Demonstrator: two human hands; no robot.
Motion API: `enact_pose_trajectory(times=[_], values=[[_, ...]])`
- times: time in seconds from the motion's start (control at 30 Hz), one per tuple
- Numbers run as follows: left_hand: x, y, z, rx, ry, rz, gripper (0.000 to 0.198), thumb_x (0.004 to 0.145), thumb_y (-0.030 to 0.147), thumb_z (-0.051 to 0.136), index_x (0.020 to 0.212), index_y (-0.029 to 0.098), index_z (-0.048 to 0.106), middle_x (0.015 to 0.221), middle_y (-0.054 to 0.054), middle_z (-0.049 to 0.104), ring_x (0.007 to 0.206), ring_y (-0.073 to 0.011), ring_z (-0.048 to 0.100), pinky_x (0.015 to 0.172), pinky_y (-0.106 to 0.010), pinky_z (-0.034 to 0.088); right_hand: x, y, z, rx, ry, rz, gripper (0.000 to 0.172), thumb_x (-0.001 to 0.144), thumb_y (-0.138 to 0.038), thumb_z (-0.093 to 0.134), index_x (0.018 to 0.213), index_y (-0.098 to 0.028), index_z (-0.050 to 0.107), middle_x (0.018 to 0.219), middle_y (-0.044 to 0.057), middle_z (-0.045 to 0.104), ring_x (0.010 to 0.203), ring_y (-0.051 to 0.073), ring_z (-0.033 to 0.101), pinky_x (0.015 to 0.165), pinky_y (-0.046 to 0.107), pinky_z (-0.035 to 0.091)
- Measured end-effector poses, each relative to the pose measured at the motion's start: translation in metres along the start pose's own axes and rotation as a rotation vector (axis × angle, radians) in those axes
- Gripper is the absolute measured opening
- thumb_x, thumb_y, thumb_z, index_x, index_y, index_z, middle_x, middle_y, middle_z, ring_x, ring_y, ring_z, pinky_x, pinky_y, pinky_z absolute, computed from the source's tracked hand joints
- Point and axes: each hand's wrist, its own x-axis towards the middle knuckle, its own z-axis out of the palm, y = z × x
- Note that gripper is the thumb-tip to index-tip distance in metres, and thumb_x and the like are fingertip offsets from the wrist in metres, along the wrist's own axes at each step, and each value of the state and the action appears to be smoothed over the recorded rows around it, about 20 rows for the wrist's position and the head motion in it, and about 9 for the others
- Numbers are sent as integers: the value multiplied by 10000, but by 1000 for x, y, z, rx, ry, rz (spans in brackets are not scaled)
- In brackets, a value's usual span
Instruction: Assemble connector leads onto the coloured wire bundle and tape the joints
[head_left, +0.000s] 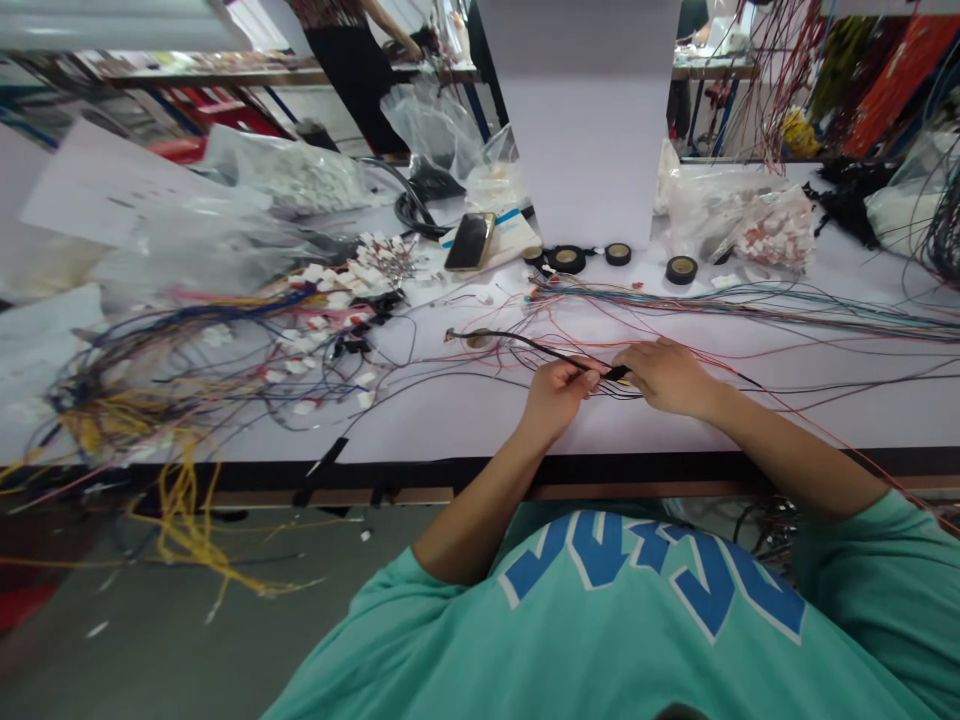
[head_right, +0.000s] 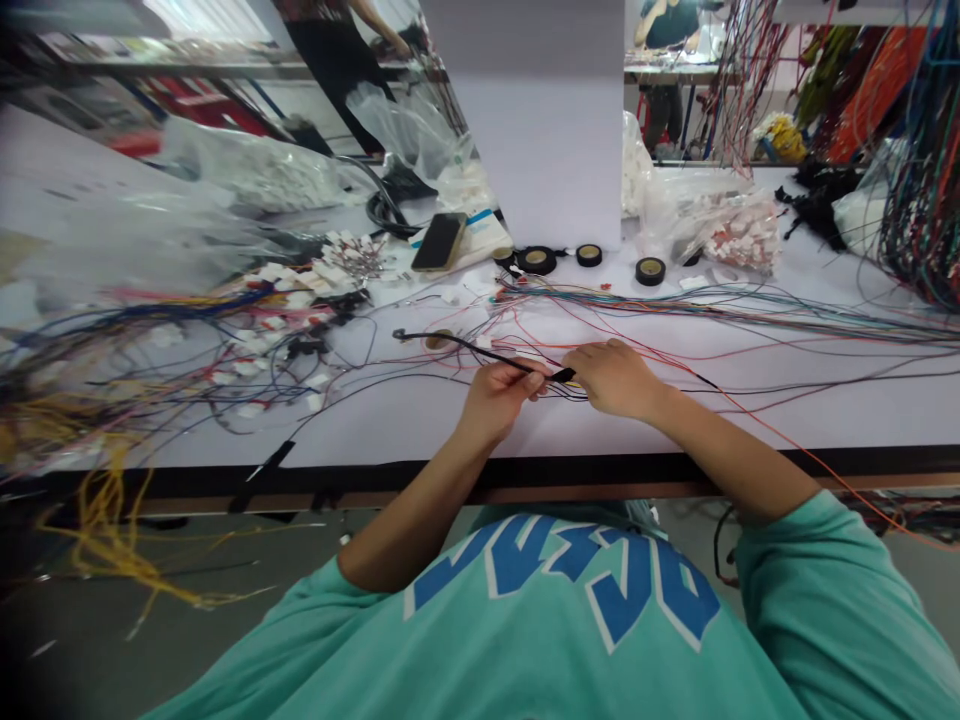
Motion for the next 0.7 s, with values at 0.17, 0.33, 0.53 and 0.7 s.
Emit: enact_pose_trajectory(times=[0.17,0.33,0.53,0.7], values=[[3,7,-1,308,17,380,138,694,285,604,608,220,690,727,-36,686,791,-193,589,815,-344,453,24,19,29,465,119,-125,172,748,-88,485,861,-136,605,1041,106,609,1004,170,556,836,305,426],[8,0,0,49,-33,261,179,666,366,663,659,190,693,970,-75,688,935,-217,612,863,-365,476,18,22,37,681,92,166,235,801,-210,469,1002,-137,568,989,81,627,849,142,594,743,298,475],[9,0,6,-245,70,-91,276,553,402,727,623,149,641,583,-7,611,507,-116,559,478,-231,476,-10,5,17,241,341,-226,350,804,-98,389,1109,-167,548,1140,112,593,1103,184,517,909,388,419],[8,4,11,-309,118,-179,284,519,380,745,606,137,627,601,-15,621,515,-93,545,451,-187,440,-23,-20,11,-320,150,-543,258,871,-51,385,924,-158,614,965,73,648,1065,163,542,979,364,352]])
